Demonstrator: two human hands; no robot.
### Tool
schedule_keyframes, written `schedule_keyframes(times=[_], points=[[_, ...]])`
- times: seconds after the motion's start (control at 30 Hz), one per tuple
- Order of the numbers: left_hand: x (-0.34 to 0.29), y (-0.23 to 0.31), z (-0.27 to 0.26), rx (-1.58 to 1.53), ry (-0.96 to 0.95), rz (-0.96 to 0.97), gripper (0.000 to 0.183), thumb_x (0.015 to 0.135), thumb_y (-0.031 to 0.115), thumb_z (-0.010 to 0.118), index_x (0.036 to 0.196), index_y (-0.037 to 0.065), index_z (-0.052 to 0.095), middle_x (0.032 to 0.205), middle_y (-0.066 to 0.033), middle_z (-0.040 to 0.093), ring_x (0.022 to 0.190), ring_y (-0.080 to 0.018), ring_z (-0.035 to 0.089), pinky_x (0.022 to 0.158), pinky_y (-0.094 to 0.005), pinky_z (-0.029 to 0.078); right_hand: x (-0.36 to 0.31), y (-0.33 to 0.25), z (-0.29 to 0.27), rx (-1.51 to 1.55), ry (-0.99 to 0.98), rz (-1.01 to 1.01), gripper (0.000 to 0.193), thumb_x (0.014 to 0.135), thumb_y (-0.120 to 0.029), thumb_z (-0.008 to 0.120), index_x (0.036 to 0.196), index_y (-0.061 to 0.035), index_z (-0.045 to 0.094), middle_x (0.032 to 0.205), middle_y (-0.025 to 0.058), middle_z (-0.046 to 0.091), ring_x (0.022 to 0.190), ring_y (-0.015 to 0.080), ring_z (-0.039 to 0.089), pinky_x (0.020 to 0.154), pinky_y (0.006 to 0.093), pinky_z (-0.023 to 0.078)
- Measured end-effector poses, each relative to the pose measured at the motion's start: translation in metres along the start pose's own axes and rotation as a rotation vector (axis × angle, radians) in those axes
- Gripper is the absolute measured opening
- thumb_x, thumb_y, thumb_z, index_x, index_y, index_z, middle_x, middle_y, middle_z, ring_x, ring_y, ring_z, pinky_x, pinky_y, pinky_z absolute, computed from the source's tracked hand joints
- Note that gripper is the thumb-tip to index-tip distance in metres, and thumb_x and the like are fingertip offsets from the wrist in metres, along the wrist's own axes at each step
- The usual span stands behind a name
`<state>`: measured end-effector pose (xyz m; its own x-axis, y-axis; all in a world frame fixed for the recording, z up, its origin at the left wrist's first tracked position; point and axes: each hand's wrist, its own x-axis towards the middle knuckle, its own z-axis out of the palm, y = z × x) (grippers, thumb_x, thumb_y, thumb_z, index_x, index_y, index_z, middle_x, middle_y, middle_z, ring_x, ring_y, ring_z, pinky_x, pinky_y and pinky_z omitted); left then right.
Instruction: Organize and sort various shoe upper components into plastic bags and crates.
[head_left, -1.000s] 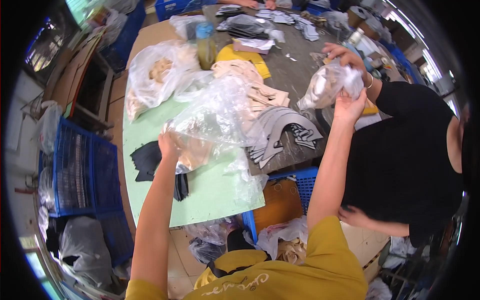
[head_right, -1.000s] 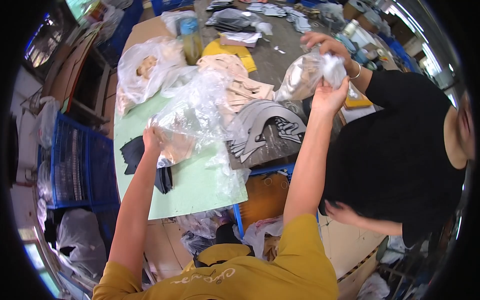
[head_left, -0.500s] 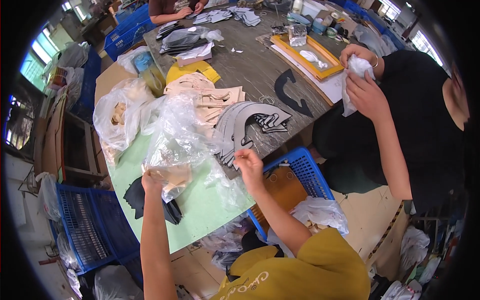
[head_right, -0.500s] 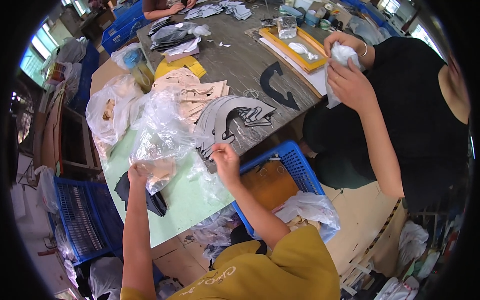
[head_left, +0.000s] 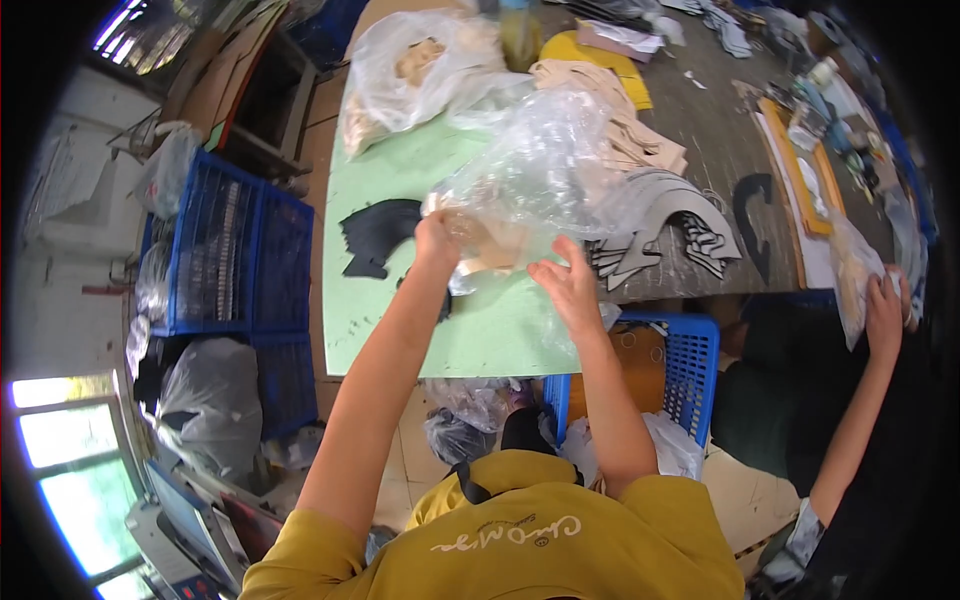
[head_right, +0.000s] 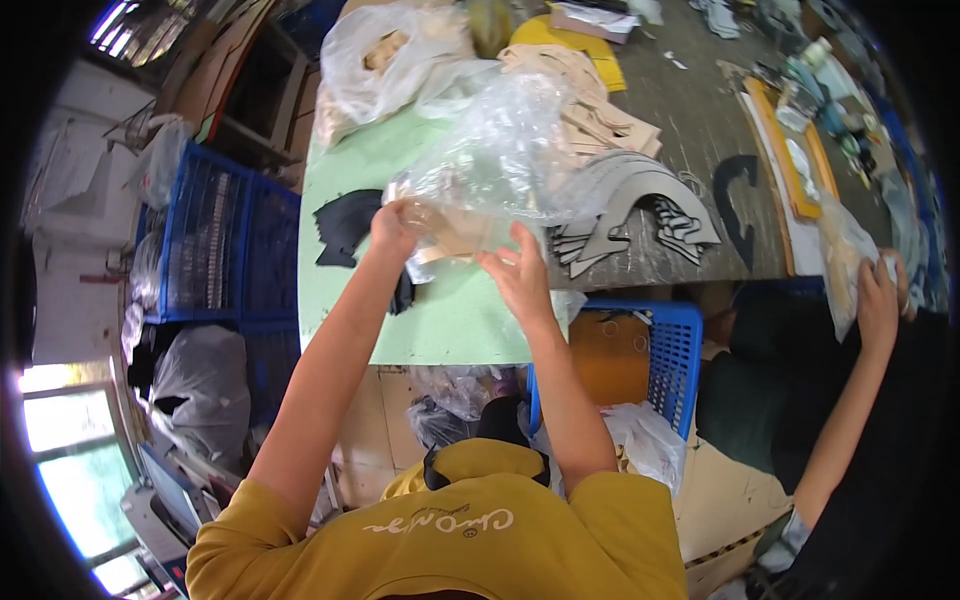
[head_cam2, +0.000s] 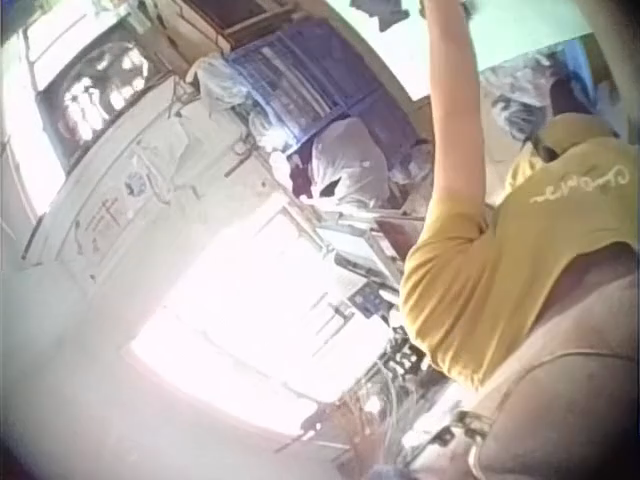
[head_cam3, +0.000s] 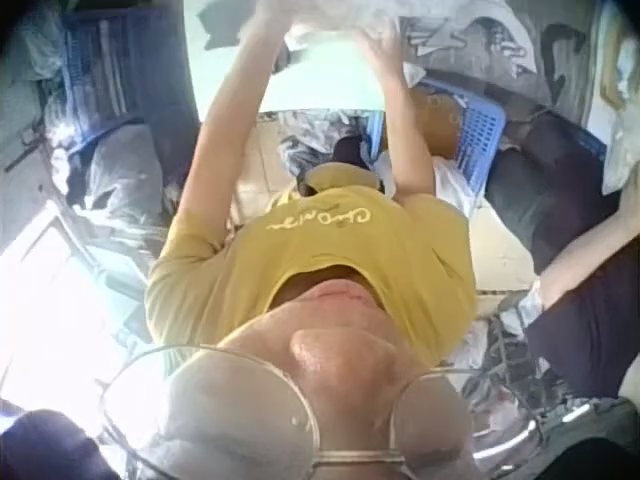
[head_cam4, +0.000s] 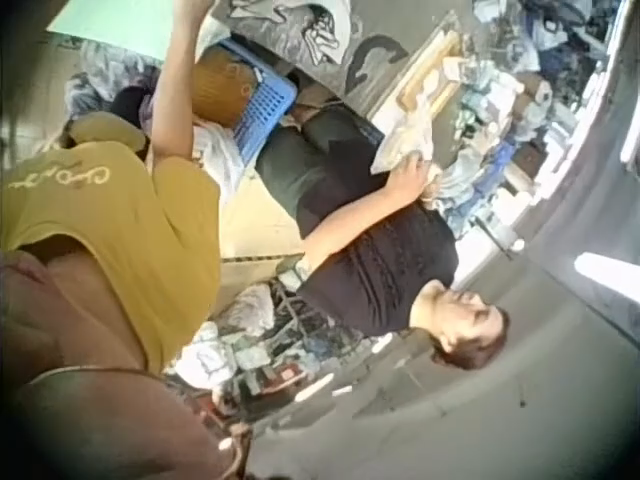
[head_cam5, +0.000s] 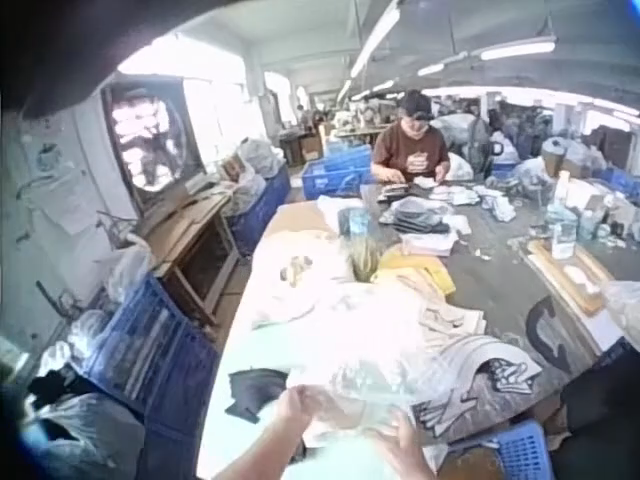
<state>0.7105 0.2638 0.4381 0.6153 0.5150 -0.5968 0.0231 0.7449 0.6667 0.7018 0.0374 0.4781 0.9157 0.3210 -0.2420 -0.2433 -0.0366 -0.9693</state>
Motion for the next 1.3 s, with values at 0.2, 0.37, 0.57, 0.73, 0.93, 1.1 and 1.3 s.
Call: schedule_keyframes(times=[0.2,0.37,0.57,0.73,0.93,1.1,1.3], points=[[-0.047,0.004,-0.016,0.125,-0.009,-0.004,0.033,0.092,0.01,0.044,0.121,-0.006,0.046,0.12,-0.0178,0.054,0.111,-0.0292,0.053,0.097,-0.0442,0.041,0.019,-0.002,0.024,0.076,0.11,0.022,0.089,0.08,-0.033,0.076,0.139,0.0138,0.028,0.144,0.0304,0.033,0.128,0.0335,0.045,0.105,0.0393,0.036],[-0.067,0.0,-0.028,0.342,0.01,-0.058,0.042,0.091,0.015,0.05,0.128,0.002,0.036,0.125,-0.0136,0.049,0.115,-0.0241,0.048,0.096,-0.0422,0.037,0.036,0.001,0.029,0.004,0.032,-0.006,0.099,0.078,-0.042,0.076,0.148,0.0011,0.022,0.149,0.0257,0.027,0.133,0.0401,0.037,0.105,0.0463,0.037],[-0.062,-0.014,-0.036,0.552,0.024,-0.06,0.046,0.084,0.011,0.056,0.126,0.01,0.037,0.121,-0.009,0.05,0.103,-0.0198,0.052,0.083,-0.0382,0.043,0.067,0.015,0.05,-0.128,-0.182,-0.105,0.085,0.079,-0.042,0.075,0.147,-0.0113,0.035,0.149,0.0208,0.029,0.132,0.0422,0.038,0.105,0.0473,0.038],[-0.06,-0.017,-0.024,0.419,-0.017,0.012,0.054,0.08,-0.007,0.048,0.13,0.01,0.041,0.114,-0.0061,0.055,0.098,-0.0185,0.055,0.077,-0.0323,0.045,0.083,0.022,0.044,-0.112,-0.287,-0.031,0.067,0.081,-0.038,0.074,0.134,-0.0052,0.05,0.134,0.0189,0.052,0.124,0.0348,0.049,0.102,0.0407,0.041],[-0.046,-0.008,-0.013,0.369,-0.201,0.351,0.063,0.077,-0.016,0.044,0.136,0.008,0.043,0.124,-0.0083,0.056,0.102,-0.0178,0.057,0.082,-0.0294,0.047,0.045,0.038,0.044,-0.564,-0.207,-0.452,0.076,0.07,-0.024,0.079,0.137,-0.0131,0.046,0.138,0.0195,0.046,0.125,0.038,0.045,0.103,0.0461,0.038],[-0.011,0.028,0.017,0.282,-0.185,0.382,0.075,0.076,-0.019,0.041,0.146,0.008,0.032,0.127,-0.0175,0.057,0.084,-0.0189,0.062,0.074,-0.0299,0.05,0.068,0.041,0.064,-0.666,-0.127,-0.426,0.087,0.071,-0.02,0.074,0.146,-0.0193,0.031,0.15,0.0194,0.027,0.132,0.0424,0.035,0.104,0.0517,0.034],[-0.006,0.056,0.001,0.477,-0.15,0.416,0.083,0.077,-0.014,0.042,0.152,0.009,0.015,0.148,-0.0212,0.032,0.115,-0.0263,0.054,0.088,-0.0303,0.046,0.162,0.039,0.121,-0.717,-0.032,-0.642,0.071,0.075,-0.014,0.066,0.14,-0.0168,0.039,0.142,0.0199,0.038,0.127,0.0426,0.04,0.102,0.0517,0.036]])
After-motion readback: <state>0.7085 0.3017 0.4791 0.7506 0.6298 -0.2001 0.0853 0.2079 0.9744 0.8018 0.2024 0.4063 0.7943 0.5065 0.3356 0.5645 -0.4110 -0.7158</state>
